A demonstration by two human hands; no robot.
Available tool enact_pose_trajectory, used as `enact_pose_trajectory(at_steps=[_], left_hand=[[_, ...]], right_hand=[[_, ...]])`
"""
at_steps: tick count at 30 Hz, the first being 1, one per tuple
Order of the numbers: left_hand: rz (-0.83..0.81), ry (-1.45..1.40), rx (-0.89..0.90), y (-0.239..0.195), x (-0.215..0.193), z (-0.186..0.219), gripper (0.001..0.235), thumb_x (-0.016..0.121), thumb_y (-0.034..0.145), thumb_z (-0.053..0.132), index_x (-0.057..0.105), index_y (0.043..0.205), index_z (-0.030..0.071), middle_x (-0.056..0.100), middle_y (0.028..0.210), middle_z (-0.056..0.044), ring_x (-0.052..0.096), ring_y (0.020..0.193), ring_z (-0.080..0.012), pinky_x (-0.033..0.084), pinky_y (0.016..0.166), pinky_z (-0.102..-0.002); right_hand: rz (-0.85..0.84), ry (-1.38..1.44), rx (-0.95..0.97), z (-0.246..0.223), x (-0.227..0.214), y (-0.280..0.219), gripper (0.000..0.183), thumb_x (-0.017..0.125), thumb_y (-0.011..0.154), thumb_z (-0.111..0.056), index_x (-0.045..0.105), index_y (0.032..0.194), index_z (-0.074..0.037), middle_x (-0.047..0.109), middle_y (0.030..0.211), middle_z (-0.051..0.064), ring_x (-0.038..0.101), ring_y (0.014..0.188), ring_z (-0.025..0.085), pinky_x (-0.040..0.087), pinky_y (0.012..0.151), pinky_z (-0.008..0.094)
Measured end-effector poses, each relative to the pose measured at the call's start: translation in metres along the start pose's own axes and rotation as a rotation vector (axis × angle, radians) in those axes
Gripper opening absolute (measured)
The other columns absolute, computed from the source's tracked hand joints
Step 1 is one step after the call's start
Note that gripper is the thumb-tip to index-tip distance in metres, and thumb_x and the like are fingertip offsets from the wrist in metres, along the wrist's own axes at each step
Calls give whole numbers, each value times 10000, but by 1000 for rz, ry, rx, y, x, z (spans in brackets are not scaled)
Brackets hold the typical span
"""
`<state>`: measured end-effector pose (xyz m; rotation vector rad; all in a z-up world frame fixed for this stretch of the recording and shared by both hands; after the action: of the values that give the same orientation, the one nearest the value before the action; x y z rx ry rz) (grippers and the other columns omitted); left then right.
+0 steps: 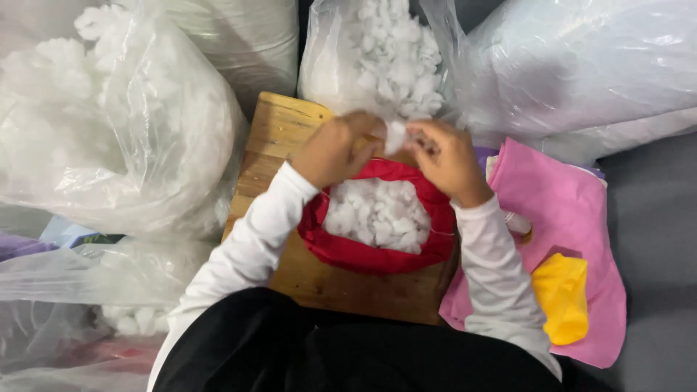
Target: The person fills a red fabric pouch with white cotton-like stuffing by hand, repeatedly adding material from nearby plastic bags and pressing it into the pouch. The person then smooths and adjusts the filled pouch on a wooden board.
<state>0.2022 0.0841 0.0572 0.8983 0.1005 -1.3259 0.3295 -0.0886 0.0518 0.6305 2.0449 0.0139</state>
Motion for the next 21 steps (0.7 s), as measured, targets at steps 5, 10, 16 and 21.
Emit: enact_pose_trajectory(at_steps=[5, 10, 16, 21], left_hand=[[66, 495, -130, 65, 40, -153, 198, 766, 833, 147, 663, 1000, 122, 678, 886, -38, 743, 796, -280, 613, 726, -355], [-72, 706, -391, 66, 88, -211, 267, 676, 834, 25, 643, 1099, 42, 653, 1017, -200, 682, 809, -387, 576, 664, -477], [-39, 914, -534, 38, 106, -239, 232, 647, 865, 127, 631, 1096, 120, 655, 986, -99, 702, 752, -305, 582, 557, -412], [-90, 769, -478, 34, 60, -191, 633, 940, 589, 287, 602, 1108, 159, 630, 994, -92, 673, 810, -316, 562, 567, -460]], right_hand=[[61, 49, -71, 93, 47, 101, 104, 784, 877, -76, 754, 973, -103, 725, 886, 93, 734, 893, 299, 614, 648, 333], [-138, -3, 50, 110, 90, 149, 776, 771, 772, -56, 463, 1457, -253, 282, 1490, 191, 322, 1410, 355, 362, 1147, 428], [-612, -313, 257, 152, 160, 145, 775, 713, 809, -402, 419, 1491, -185, 484, 1433, 74, 345, 1311, 436, 425, 1027, 526], [-401, -185, 104, 187, 145, 135, 583, 743, 773, -129, 651, 1348, -137, 683, 1186, 203, 656, 1063, 375, 509, 911, 419]])
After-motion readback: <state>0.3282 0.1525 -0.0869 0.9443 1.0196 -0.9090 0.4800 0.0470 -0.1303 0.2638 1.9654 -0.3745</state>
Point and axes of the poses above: each hand's wrist, its own y-axis towards the middle knuckle, its own x-axis out of the palm, z = x × y, the point moved 3 cm from there along y, towards the middle knuckle
